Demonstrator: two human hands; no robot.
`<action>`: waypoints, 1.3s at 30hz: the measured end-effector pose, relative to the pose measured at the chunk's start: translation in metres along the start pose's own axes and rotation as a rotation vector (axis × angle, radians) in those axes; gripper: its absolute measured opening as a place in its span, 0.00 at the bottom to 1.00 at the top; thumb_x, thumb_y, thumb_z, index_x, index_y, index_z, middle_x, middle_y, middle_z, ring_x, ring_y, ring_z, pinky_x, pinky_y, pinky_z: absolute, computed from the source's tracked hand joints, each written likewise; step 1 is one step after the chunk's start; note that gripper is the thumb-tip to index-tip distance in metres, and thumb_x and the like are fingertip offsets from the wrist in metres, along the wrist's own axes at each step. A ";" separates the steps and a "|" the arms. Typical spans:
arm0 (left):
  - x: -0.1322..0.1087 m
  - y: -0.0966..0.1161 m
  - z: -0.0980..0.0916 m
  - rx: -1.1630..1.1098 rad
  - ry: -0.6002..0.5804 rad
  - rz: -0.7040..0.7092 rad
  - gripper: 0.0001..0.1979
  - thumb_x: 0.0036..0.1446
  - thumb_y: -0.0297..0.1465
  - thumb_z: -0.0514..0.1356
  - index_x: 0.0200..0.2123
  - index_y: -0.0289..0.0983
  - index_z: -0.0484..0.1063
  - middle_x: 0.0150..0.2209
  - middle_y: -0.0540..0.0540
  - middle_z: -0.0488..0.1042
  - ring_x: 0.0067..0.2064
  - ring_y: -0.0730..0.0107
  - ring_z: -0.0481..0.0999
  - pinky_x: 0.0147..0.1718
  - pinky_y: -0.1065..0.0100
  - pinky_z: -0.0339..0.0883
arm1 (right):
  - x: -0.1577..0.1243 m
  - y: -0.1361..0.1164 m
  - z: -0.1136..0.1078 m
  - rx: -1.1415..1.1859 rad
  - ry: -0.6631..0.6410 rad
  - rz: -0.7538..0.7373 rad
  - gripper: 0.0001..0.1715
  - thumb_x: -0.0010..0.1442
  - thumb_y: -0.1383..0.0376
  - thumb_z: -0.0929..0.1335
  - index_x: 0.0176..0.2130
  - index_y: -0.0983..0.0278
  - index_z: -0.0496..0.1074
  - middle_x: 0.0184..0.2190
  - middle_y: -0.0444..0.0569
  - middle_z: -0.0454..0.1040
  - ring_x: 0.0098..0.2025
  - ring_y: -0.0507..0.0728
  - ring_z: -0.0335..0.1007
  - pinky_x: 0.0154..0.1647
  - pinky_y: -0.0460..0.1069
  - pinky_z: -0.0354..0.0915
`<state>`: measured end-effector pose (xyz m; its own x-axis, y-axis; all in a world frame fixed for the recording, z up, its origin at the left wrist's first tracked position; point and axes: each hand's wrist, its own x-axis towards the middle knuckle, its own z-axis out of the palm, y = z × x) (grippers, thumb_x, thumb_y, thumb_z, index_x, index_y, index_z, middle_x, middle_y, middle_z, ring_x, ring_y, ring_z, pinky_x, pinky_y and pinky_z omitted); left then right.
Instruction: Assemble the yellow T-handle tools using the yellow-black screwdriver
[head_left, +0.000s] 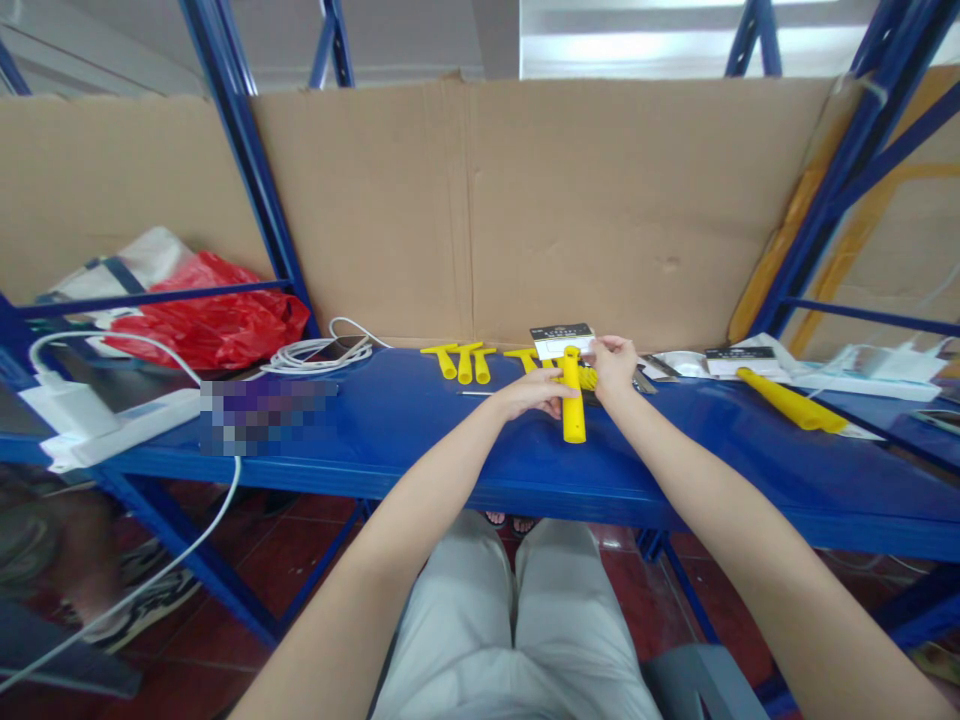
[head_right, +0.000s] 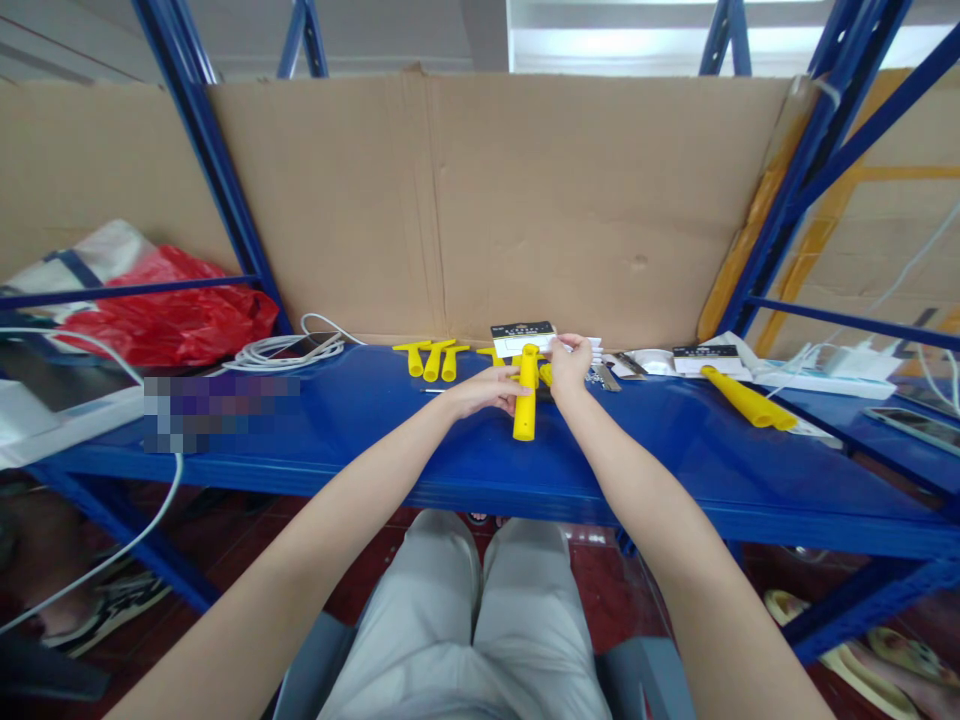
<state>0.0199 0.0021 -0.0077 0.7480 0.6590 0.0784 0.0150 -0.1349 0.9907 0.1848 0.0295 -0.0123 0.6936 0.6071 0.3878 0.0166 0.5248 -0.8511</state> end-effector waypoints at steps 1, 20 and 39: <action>0.001 -0.001 0.000 0.008 0.024 0.012 0.21 0.43 0.29 0.71 0.43 0.36 0.74 0.27 0.47 0.77 0.25 0.74 0.74 0.28 0.70 0.69 | 0.000 0.000 0.000 0.002 0.003 0.009 0.13 0.48 0.69 0.69 0.31 0.60 0.60 0.32 0.44 0.70 0.34 0.52 0.72 0.35 0.48 0.73; 0.002 0.001 0.005 -0.112 0.414 0.218 0.27 0.40 0.15 0.69 0.46 0.35 0.69 0.49 0.42 0.71 0.35 0.75 0.74 0.46 0.62 0.70 | -0.014 -0.015 0.002 0.159 -0.118 0.278 0.17 0.48 0.77 0.67 0.31 0.60 0.57 0.25 0.39 0.69 0.29 0.50 0.74 0.32 0.46 0.74; -0.003 0.007 0.008 -0.009 0.491 0.196 0.46 0.43 0.15 0.68 0.65 0.40 0.57 0.61 0.35 0.62 0.40 0.71 0.78 0.45 0.62 0.73 | -0.021 -0.003 0.007 -0.178 -0.261 0.073 0.18 0.41 0.72 0.72 0.30 0.62 0.61 0.25 0.38 0.67 0.30 0.51 0.70 0.35 0.48 0.71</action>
<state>0.0231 -0.0066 -0.0016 0.3371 0.8914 0.3029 -0.1008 -0.2857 0.9530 0.1649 0.0192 -0.0153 0.4900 0.7839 0.3813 0.1155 0.3752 -0.9197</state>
